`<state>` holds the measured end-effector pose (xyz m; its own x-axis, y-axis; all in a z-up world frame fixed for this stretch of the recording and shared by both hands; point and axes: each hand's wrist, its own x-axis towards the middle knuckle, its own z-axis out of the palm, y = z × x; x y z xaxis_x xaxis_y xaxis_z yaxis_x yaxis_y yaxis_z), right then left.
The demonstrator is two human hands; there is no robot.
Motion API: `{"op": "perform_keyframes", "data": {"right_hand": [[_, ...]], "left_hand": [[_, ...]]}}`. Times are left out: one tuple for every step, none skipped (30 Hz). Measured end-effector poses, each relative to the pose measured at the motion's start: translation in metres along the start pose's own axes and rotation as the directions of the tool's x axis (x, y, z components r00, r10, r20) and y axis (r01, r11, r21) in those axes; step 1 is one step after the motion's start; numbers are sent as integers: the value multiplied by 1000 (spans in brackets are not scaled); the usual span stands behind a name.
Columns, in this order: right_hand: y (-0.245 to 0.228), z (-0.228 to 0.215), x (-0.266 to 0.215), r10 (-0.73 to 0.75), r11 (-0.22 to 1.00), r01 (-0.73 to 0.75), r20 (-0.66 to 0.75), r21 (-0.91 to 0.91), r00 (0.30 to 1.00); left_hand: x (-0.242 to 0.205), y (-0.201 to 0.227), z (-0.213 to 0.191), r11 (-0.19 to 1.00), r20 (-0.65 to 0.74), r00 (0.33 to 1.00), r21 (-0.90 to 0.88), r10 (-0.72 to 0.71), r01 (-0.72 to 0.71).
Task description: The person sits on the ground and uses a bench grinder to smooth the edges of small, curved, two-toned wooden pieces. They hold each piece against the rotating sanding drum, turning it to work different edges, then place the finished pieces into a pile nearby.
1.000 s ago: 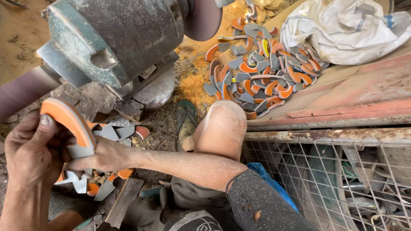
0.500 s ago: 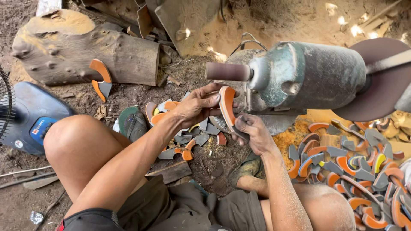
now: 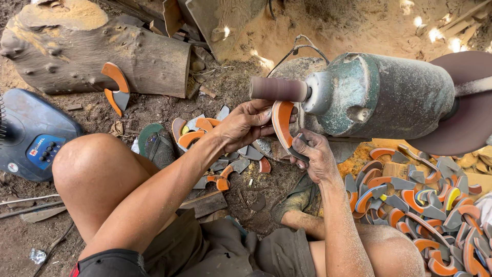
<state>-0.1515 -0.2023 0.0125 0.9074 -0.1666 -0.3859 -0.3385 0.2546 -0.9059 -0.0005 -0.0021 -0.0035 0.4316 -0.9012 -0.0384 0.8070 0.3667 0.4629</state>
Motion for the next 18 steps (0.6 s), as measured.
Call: {"op": "perform_keyframes", "data": {"right_hand": [[0, 0, -1, 5, 1000, -5, -18, 2, 1000], [-1, 0, -1, 10, 1000, -9, -36, 3, 999], [-1, 1, -1, 18, 1000, -18, -47, 4, 999], [0, 4, 0, 25, 999, -23, -50, 36, 998], [1, 7, 0, 30, 997, -26, -56, 67, 998], [1, 9, 1, 35, 995, -29, -63, 98, 997], [1, 12, 2, 45, 990, -35, -72, 134, 996], [3, 17, 3, 54, 985, -40, -81, 170, 995], [3, 22, 5, 64, 978, -45, -91, 205, 994], [3, 25, 7, 65, 963, -48, -56, 265, 996], [2, 28, 9, 65, 945, -54, -21, 324, 998], [1, 31, 11, 62, 922, -63, 15, 382, 998], [-1, 34, 14, 42, 913, -53, 35, 405, 999], [-2, 37, 17, 22, 903, -43, 54, 428, 998], [-3, 39, 20, 2, 891, -35, 73, 452, 997], [-5, 41, 23, 8, 879, -44, 78, 476, 997], [-7, 43, 26, 12, 865, -53, 85, 500, 996], [-9, 46, 30, 16, 850, -62, 92, 523, 996]], "left_hand": [[2, -2, -1, 1000, -18, 1000, -2, -5, 5], [4, -3, -2, 1000, -35, 999, -5, -11, 11], [5, -4, -4, 1000, -58, 998, -9, -11, 11], [6, -5, -5, 1000, -89, 996, 15, 2, 0], [10, -6, -7, 999, -116, 993, 40, 14, -9], [14, -6, -8, 998, -143, 989, 65, 27, -17], [17, -5, -9, 998, -165, 985, 52, 42, -34], [20, -5, -9, 998, -188, 980, 39, 57, -50], [24, -5, -10, 997, -211, 975, 25, 70, -66], [30, -5, -10, 997, -236, 969, 34, 78, -72], [35, -5, -11, 996, -263, 961, 42, 85, -76], [40, -4, -12, 995, -289, 953, 51, 92, -80], [44, -2, -13, 995, -318, 943, 36, 95, -89], [48, 0, -15, 995, -347, 933, 21, 99, -97], [52, 1, -16, 994, -376, 921, 6, 100, -106], [55, 2, -17, 993, -334, 936, -6, 112, -121], [58, 4, -18, 990, -292, 948, -17, 126, -137], [61, 7, -19, 988, -249, 958, -28, 140, -152]]}}
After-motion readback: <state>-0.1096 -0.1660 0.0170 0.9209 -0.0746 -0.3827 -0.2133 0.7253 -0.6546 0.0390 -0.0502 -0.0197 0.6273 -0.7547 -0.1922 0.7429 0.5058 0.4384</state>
